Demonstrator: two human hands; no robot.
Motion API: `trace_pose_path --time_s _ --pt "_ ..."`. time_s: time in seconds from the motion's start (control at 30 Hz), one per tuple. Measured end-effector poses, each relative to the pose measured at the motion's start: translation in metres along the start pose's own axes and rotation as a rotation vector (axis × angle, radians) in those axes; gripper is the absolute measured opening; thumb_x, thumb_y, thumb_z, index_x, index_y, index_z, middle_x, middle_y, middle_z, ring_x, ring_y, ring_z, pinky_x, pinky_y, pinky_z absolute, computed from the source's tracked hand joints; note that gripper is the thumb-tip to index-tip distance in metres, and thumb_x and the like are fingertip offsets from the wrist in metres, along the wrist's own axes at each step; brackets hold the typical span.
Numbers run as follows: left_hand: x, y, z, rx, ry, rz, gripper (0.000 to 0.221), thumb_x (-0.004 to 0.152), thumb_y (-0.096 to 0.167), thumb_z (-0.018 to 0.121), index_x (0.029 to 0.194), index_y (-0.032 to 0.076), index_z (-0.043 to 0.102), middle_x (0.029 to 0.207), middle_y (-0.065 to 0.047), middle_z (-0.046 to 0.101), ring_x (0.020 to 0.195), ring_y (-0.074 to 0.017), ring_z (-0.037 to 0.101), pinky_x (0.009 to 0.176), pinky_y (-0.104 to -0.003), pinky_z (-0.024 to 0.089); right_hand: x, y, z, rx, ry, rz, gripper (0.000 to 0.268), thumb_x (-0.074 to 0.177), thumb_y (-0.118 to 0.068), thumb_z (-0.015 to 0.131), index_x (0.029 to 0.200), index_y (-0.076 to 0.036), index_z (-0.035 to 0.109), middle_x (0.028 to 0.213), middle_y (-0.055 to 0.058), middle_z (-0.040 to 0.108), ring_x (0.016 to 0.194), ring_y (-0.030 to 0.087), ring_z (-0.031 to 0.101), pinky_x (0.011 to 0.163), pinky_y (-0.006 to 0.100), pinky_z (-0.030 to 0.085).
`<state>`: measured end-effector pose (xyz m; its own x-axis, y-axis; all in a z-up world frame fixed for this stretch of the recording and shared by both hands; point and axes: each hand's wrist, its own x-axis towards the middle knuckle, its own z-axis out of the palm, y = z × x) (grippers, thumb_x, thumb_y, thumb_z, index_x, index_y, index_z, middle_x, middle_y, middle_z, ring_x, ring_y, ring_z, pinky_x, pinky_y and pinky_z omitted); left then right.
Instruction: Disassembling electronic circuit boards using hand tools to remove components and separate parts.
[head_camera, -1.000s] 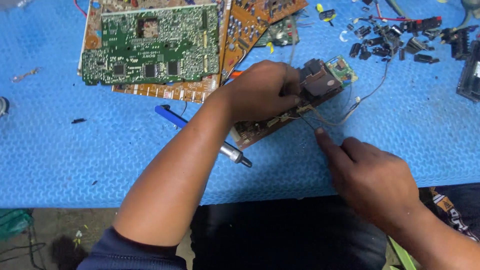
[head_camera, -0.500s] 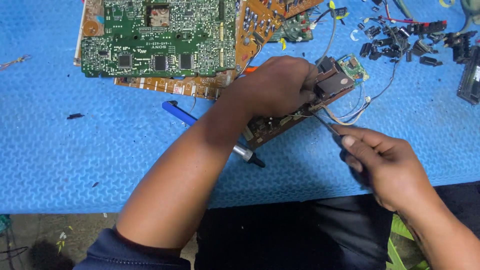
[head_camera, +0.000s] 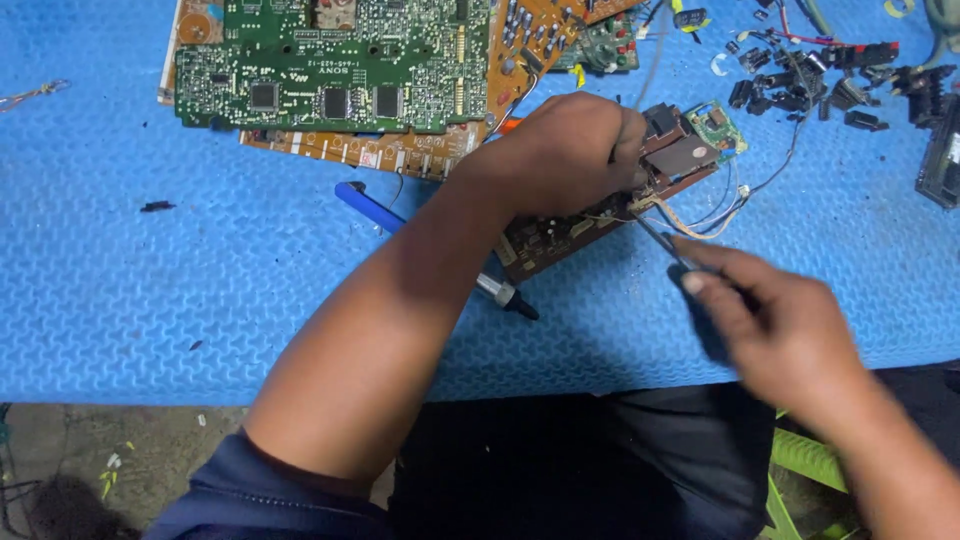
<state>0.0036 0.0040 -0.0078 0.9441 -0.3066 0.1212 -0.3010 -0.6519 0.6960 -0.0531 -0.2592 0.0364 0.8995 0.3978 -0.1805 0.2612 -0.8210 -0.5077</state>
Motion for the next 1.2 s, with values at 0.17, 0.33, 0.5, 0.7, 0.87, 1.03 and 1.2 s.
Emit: trace_pose_path --time_s 0.17,0.33,0.5,0.7,0.87,1.03,1.2 --pt "-0.005 0.011 -0.006 -0.098 -0.011 -0.054 0.037 0.096 0.025 0.068 0.067 0.020 0.044 0.067 0.001 0.048 0.067 -0.0176 0.045 0.060 -0.039 0.038 -0.006 -0.001 -0.040 0.162 -0.117 0.217 0.037 0.101 -0.018 0.057 0.133 -0.014 0.075 0.091 0.003 0.068 0.072 0.020 0.057 0.070 0.033 0.043" --pt "-0.008 0.019 -0.015 -0.061 -0.093 -0.148 0.044 0.100 0.037 0.069 0.068 0.021 0.044 0.065 0.001 0.043 0.063 -0.0174 0.039 0.057 -0.037 0.028 0.010 0.028 -0.036 0.553 0.017 0.047 0.023 0.104 -0.003 0.050 0.125 0.003 0.056 0.085 0.021 0.062 0.051 0.028 0.048 0.045 0.034 0.033" --pt "-0.007 0.013 -0.013 -0.215 0.071 -0.057 0.036 0.086 0.055 0.058 0.075 0.022 0.065 0.078 0.002 0.067 0.076 -0.0145 0.062 0.063 -0.035 0.041 0.049 -0.040 -0.019 0.048 0.084 -0.025 0.041 0.085 -0.027 0.080 0.124 -0.015 0.075 0.126 0.001 0.074 0.102 0.011 0.065 0.086 0.030 0.046" --pt "-0.009 0.012 -0.018 -0.551 0.129 -0.054 0.016 0.088 0.027 0.042 0.089 0.016 0.053 0.084 -0.002 0.062 0.076 -0.0169 0.058 0.068 -0.034 0.047 0.078 -0.049 -0.008 0.215 0.036 -0.146 0.014 0.094 -0.016 0.075 0.106 -0.011 0.079 0.107 0.000 0.079 0.102 0.007 0.067 0.096 0.025 0.049" --pt "-0.011 0.008 -0.010 -0.378 0.167 0.109 0.016 0.084 0.015 0.046 0.099 0.015 0.052 0.093 -0.009 0.063 0.085 -0.0241 0.057 0.072 -0.038 0.044 0.079 -0.052 -0.010 0.308 0.052 -0.094 0.019 0.095 -0.017 0.075 0.113 -0.011 0.075 0.093 -0.002 0.067 0.082 0.008 0.055 0.075 0.026 0.043" --pt "-0.013 0.015 -0.011 -0.409 0.240 0.089 0.042 0.095 0.021 0.061 0.136 0.028 0.056 0.118 -0.005 0.053 0.069 -0.0139 0.062 0.070 -0.028 0.054 0.085 -0.057 -0.015 0.361 -0.046 -0.107 0.018 0.100 -0.016 0.072 0.085 -0.007 0.067 0.060 0.009 0.066 0.054 0.014 0.058 0.056 0.028 0.044" --pt "-0.011 0.021 -0.018 -0.144 0.353 0.182 0.067 0.074 0.029 0.075 0.136 0.014 0.052 0.118 -0.006 0.064 0.116 -0.0273 0.062 0.102 -0.039 0.045 0.085 -0.049 -0.018 0.424 -0.027 -0.116 0.020 0.107 -0.023 0.059 0.110 -0.012 0.075 0.071 0.000 0.064 0.046 0.008 0.036 0.042 0.024 0.026"
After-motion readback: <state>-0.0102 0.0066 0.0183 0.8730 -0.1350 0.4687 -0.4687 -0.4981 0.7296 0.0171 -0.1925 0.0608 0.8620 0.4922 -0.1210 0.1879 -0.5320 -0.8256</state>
